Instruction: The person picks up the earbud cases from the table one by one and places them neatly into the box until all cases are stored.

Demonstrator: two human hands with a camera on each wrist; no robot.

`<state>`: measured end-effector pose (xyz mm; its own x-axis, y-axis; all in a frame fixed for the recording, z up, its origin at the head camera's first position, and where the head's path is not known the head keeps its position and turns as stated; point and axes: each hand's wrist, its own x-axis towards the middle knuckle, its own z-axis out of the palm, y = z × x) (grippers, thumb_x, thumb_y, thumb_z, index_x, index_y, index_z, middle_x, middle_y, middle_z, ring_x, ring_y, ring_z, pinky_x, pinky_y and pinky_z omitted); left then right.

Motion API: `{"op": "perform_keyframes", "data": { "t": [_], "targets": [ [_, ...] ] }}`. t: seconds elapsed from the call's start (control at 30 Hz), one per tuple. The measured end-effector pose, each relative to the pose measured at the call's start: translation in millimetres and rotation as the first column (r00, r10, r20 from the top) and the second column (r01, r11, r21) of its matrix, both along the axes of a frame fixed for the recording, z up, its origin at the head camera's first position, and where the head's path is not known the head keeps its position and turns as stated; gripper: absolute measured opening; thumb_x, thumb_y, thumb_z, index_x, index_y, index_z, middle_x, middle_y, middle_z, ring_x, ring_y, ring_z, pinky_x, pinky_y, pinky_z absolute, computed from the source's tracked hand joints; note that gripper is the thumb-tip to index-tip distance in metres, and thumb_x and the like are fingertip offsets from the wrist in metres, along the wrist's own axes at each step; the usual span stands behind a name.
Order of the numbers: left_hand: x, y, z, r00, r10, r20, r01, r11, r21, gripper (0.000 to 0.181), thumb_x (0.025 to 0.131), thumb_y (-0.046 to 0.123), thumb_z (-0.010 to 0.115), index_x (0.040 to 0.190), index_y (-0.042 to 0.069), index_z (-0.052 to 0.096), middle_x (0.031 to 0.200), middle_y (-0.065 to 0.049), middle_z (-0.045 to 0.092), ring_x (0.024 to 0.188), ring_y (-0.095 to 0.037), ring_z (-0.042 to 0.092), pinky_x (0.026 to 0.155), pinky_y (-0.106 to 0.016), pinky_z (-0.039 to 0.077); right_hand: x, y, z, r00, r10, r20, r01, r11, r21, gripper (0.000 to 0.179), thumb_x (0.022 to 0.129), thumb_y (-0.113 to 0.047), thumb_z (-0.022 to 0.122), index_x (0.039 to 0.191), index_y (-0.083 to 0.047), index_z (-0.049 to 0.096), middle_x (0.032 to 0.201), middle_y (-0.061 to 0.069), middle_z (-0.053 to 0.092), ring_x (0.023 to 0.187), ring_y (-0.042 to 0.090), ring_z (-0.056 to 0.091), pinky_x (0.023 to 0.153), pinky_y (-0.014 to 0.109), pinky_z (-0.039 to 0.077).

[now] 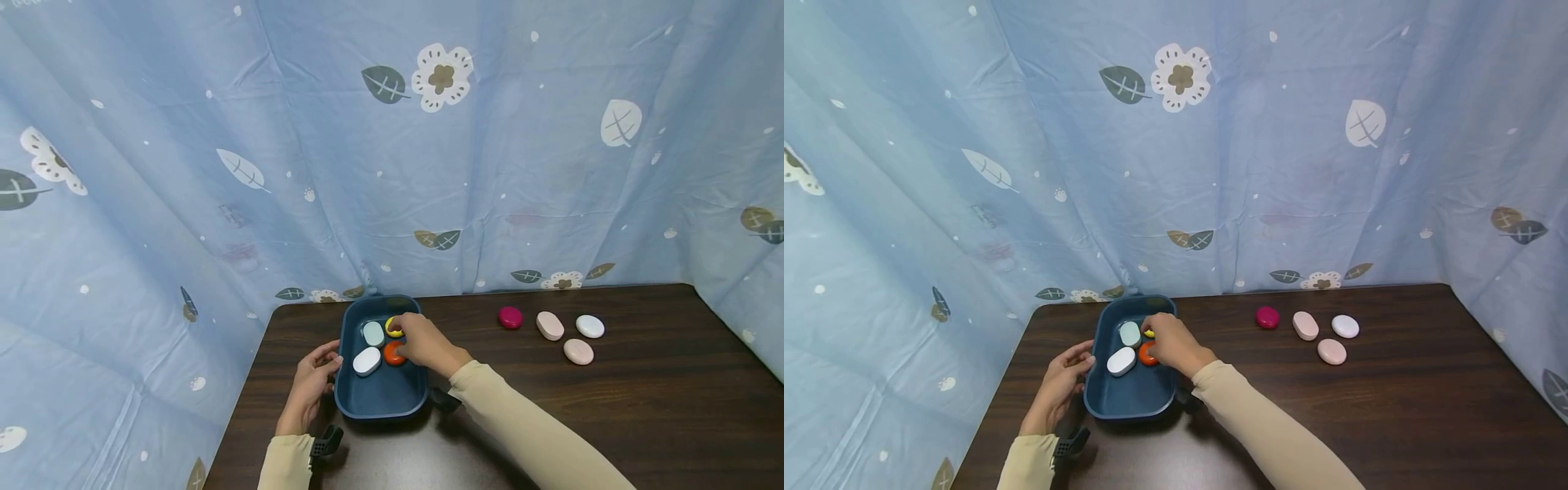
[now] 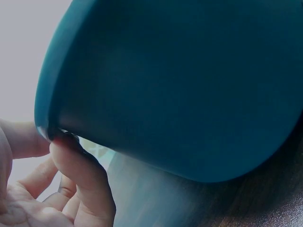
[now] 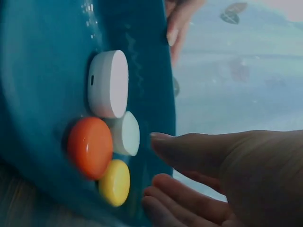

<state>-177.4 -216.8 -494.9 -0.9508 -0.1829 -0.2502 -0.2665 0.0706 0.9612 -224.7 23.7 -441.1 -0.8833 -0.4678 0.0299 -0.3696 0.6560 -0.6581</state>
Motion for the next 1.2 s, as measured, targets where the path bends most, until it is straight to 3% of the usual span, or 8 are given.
{"op": "perform_keyframes", "data": {
  "t": [0.2,0.43,0.67,0.83,0.97,1.2],
  "targets": [
    [-0.1,0.0,1.1,1.0,-0.011,-0.008,0.011,1.0,-0.001,0.039,0.105,0.004,0.061,0.143,0.002,0.062,0.106,-0.007,0.056,0.083,-0.018,0.053,0.057,-0.026,0.049,4.1,30.2,0.4,0.989,-0.121,-0.088,0.11,0.987,-0.118,0.035,0.088,0.004,0.082,0.121,0.001,0.072,0.119,0.017,0.07,0.109,0.034,0.068,0.094,0.048,0.058],
    [2.1,-1.6,2.8,1.0,-0.011,-0.005,0.011,1.0,-0.025,0.04,0.105,0.006,0.06,0.145,0.001,0.061,0.108,-0.008,0.055,0.088,-0.02,0.053,0.059,-0.027,0.05,-0.6,86.9,-14.5,0.959,-0.23,-0.163,0.198,0.961,-0.191,0.035,0.087,0.005,0.081,0.12,0.003,0.071,0.12,0.022,0.07,0.108,0.04,0.07,0.093,0.052,0.057],
    [3.1,-1.4,1.4,1.0,-0.016,0.001,0.016,0.999,-0.027,0.041,0.106,0.008,0.06,0.146,0.001,0.059,0.109,-0.008,0.056,0.091,-0.022,0.053,0.06,-0.028,0.05,-4.3,140.2,-31.4,0.917,-0.354,-0.182,0.333,0.933,-0.137,0.038,0.088,0.003,0.08,0.124,0.004,0.07,0.124,0.027,0.068,0.111,0.045,0.067,0.091,0.058,0.054],
    [3.4,-2.1,0.7,1.0,-0.017,-0.001,0.017,1.0,-0.025,0.041,0.107,0.008,0.06,0.147,0.001,0.059,0.111,-0.008,0.056,0.092,-0.022,0.054,0.061,-0.029,0.05,-7.7,164.1,-39.1,0.896,-0.403,-0.189,0.385,0.915,-0.124,0.04,0.087,0.002,0.08,0.125,0.006,0.069,0.125,0.031,0.065,0.107,0.046,0.067,0.086,0.058,0.055],
    [3.2,-2.9,0.7,1.0,-0.022,-0.006,0.022,1.0,-0.022,0.041,0.107,0.009,0.06,0.147,0.001,0.058,0.111,-0.009,0.056,0.091,-0.022,0.053,0.061,-0.029,0.05,-12.4,178.0,-46.9,0.884,-0.424,-0.196,0.41,0.906,-0.107,0.041,0.087,0.002,0.08,0.126,0.008,0.067,0.125,0.035,0.063,0.106,0.048,0.066,0.085,0.059,0.056],
    [2.8,-1.2,1.1,1.0,-0.018,-0.014,0.018,1.0,-0.016,0.04,0.106,0.007,0.059,0.146,0.0,0.059,0.109,-0.008,0.056,0.09,-0.022,0.053,0.06,-0.028,0.05,-20.2,190.8,-54.7,0.875,-0.442,-0.196,0.436,0.897,-0.077,0.044,0.085,0.003,0.081,0.127,0.009,0.066,0.128,0.037,0.062,0.115,0.051,0.063,0.094,0.062,0.051]
  ]
}}
